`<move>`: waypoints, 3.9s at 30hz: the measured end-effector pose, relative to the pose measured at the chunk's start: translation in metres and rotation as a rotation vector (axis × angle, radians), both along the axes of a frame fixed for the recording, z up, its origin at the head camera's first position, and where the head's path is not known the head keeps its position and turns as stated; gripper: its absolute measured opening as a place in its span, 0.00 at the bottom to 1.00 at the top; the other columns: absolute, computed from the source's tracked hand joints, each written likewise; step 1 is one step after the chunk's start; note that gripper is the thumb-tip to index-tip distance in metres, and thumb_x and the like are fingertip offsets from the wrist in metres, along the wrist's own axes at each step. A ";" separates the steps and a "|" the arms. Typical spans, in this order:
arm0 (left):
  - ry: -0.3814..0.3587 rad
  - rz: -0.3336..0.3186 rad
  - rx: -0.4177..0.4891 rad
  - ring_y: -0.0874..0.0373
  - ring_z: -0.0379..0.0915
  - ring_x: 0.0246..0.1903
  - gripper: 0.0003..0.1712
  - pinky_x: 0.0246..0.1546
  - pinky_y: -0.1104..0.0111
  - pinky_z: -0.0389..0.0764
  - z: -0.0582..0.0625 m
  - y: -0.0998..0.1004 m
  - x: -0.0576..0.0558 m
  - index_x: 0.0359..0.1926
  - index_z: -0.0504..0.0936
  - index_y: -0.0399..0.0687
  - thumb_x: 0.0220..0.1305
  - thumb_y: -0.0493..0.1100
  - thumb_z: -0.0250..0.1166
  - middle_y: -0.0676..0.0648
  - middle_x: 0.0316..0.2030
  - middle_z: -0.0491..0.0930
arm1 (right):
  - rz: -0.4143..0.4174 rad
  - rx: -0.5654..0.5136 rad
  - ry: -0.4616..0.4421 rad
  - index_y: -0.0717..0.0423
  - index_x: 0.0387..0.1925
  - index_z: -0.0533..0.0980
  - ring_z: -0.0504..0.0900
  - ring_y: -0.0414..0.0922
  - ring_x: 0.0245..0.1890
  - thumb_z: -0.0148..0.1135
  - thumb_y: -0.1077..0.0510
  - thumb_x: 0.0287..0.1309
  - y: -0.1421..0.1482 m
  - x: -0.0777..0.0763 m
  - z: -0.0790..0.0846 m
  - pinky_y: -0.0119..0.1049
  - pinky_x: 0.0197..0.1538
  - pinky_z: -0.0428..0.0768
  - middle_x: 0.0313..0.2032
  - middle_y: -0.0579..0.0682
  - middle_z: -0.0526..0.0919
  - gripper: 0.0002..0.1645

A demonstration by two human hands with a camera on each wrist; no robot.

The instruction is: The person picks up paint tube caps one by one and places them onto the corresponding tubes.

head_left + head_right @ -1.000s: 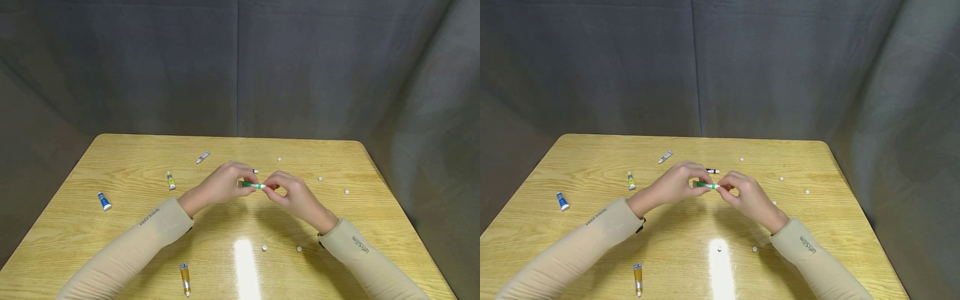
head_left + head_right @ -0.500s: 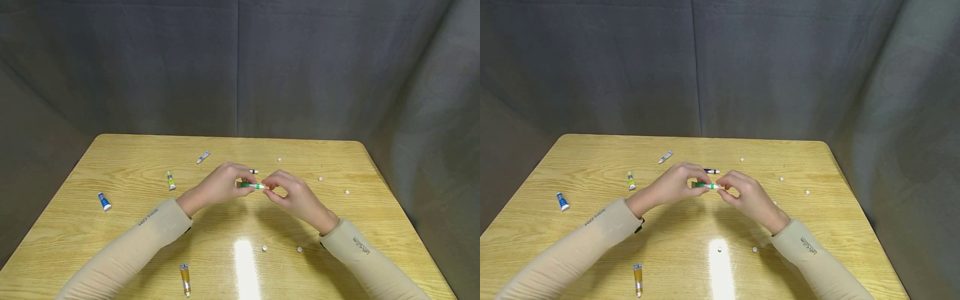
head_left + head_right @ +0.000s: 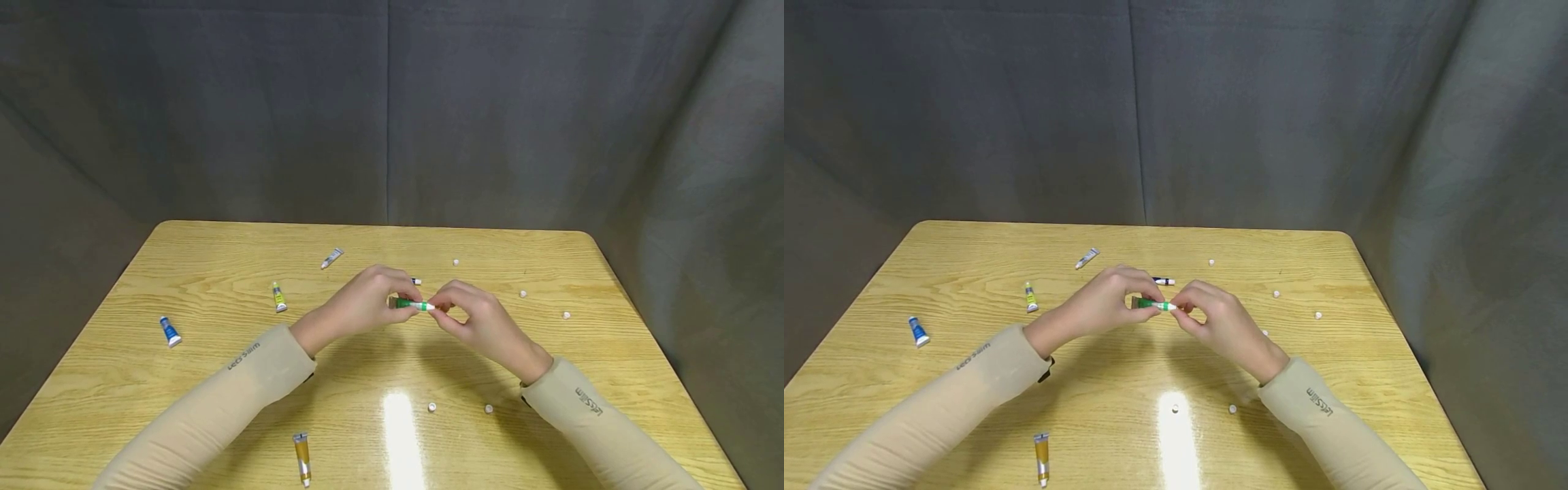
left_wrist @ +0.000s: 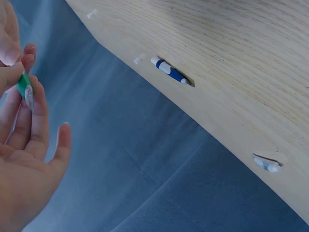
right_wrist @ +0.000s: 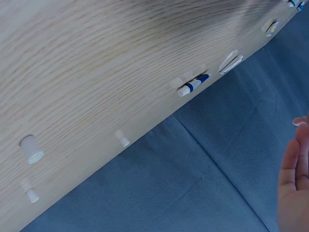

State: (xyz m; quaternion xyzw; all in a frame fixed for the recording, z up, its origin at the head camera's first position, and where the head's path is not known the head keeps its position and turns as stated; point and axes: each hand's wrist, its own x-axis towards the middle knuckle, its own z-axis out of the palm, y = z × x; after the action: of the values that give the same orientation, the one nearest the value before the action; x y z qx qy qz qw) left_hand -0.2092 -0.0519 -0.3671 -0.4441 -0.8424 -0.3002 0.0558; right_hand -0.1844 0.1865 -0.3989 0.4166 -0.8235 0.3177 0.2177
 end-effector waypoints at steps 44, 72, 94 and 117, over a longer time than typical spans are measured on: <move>0.391 0.116 -0.050 0.59 0.81 0.37 0.04 0.47 0.65 0.81 -0.015 0.008 -0.018 0.38 0.93 0.49 0.61 0.42 0.75 0.53 0.36 0.86 | -0.165 -0.034 -0.098 0.55 0.41 0.86 0.83 0.37 0.35 0.74 0.66 0.57 0.023 -0.007 0.008 0.23 0.39 0.80 0.38 0.45 0.88 0.10; 0.129 0.209 -0.181 0.57 0.82 0.42 0.07 0.46 0.63 0.81 -0.044 0.014 -0.052 0.42 0.92 0.50 0.63 0.43 0.75 0.53 0.41 0.89 | -0.357 0.042 -0.164 0.54 0.39 0.86 0.81 0.39 0.36 0.74 0.67 0.57 0.095 0.006 -0.024 0.32 0.34 0.80 0.36 0.44 0.87 0.09; 0.014 0.261 -0.246 0.58 0.82 0.40 0.08 0.49 0.61 0.80 -0.068 0.018 -0.070 0.43 0.92 0.50 0.64 0.44 0.74 0.52 0.42 0.87 | -0.404 0.194 -0.428 0.56 0.45 0.84 0.80 0.37 0.37 0.75 0.62 0.58 0.130 0.015 -0.046 0.32 0.42 0.83 0.37 0.46 0.84 0.12; 0.036 0.272 -0.339 0.57 0.82 0.42 0.09 0.45 0.63 0.79 -0.075 0.025 -0.073 0.45 0.92 0.49 0.65 0.45 0.72 0.51 0.44 0.86 | -0.385 0.277 -0.545 0.55 0.40 0.85 0.75 0.33 0.33 0.69 0.64 0.63 0.127 0.009 -0.049 0.28 0.36 0.77 0.34 0.44 0.83 0.05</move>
State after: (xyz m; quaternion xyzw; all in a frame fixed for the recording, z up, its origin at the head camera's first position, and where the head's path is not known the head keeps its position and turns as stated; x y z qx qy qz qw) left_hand -0.2817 -0.0272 -0.4420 -0.3346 -0.9318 -0.1362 0.0355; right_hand -0.1751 0.3139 -0.4483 0.1791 -0.9499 0.2559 -0.0126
